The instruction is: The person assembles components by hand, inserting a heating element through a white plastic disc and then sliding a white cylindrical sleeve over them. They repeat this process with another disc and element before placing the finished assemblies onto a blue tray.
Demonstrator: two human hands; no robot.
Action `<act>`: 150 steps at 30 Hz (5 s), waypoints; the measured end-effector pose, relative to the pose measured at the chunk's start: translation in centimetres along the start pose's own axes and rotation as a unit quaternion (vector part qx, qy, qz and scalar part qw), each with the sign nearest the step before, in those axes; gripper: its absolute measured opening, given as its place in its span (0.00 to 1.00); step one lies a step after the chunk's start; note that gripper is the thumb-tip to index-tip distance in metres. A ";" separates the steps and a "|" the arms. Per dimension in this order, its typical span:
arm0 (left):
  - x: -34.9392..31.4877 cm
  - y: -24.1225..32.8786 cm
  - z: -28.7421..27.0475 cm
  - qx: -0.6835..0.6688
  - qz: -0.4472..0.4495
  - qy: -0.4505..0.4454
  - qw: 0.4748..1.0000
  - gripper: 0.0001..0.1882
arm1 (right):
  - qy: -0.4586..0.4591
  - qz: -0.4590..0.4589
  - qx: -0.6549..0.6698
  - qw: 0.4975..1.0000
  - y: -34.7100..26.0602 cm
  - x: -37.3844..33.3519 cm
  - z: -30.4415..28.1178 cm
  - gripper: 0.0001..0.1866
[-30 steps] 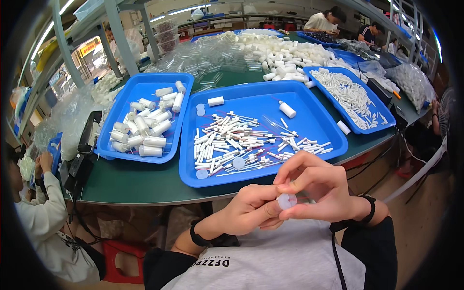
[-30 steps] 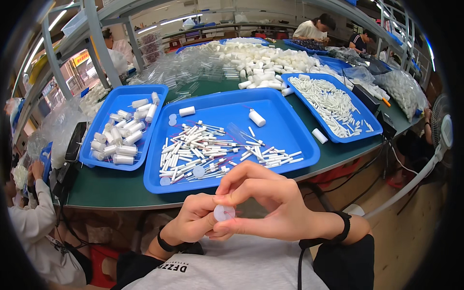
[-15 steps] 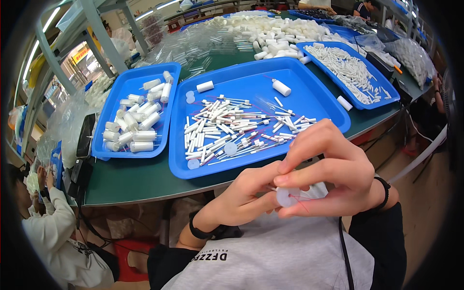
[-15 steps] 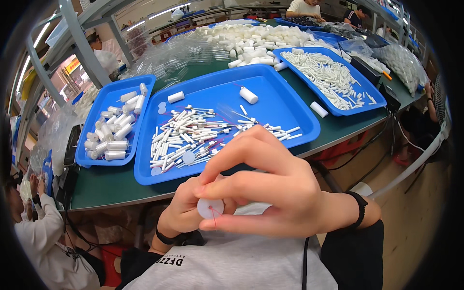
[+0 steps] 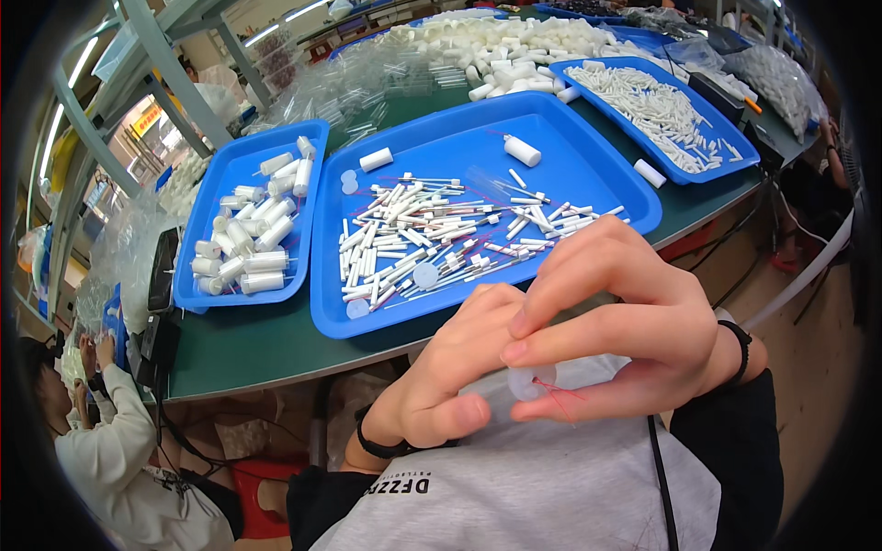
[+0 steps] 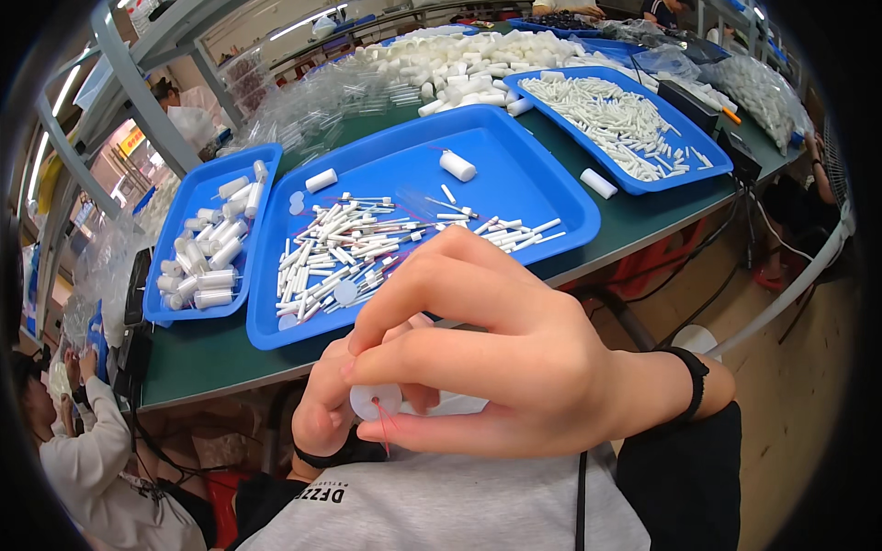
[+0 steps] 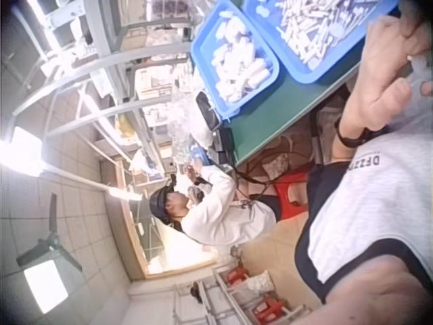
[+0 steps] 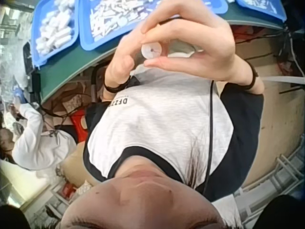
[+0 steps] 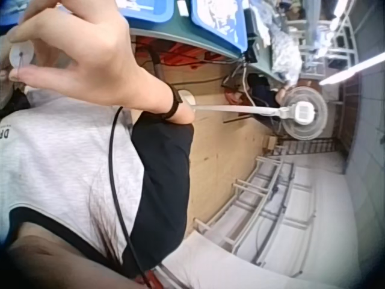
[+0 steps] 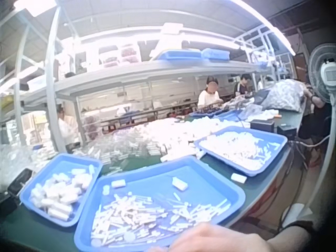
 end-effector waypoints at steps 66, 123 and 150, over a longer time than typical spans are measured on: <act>-0.4 1.0 0.1 0.181 0.026 0.036 0.983 0.13 | -0.010 -0.086 0.094 0.992 0.8 0.0 0.6 0.19; -6.0 4.8 -8.7 0.156 -0.149 0.331 0.919 0.18 | -0.086 0.375 -0.051 0.921 11.1 -3.0 -4.0 0.07; -4.8 4.7 -6.3 -0.016 -0.056 0.294 0.954 0.17 | -0.006 0.238 -0.093 0.967 3.3 -0.4 -1.1 0.14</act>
Point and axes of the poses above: each hand's wrist, its own x-axis towards the middle knuckle, its own z-axis out of the palm, y = z × x, the point moved 6 cm from there along x, towards the middle knuckle, and after that the axes turned 15 degrees about -y, right-handed, at the moved point
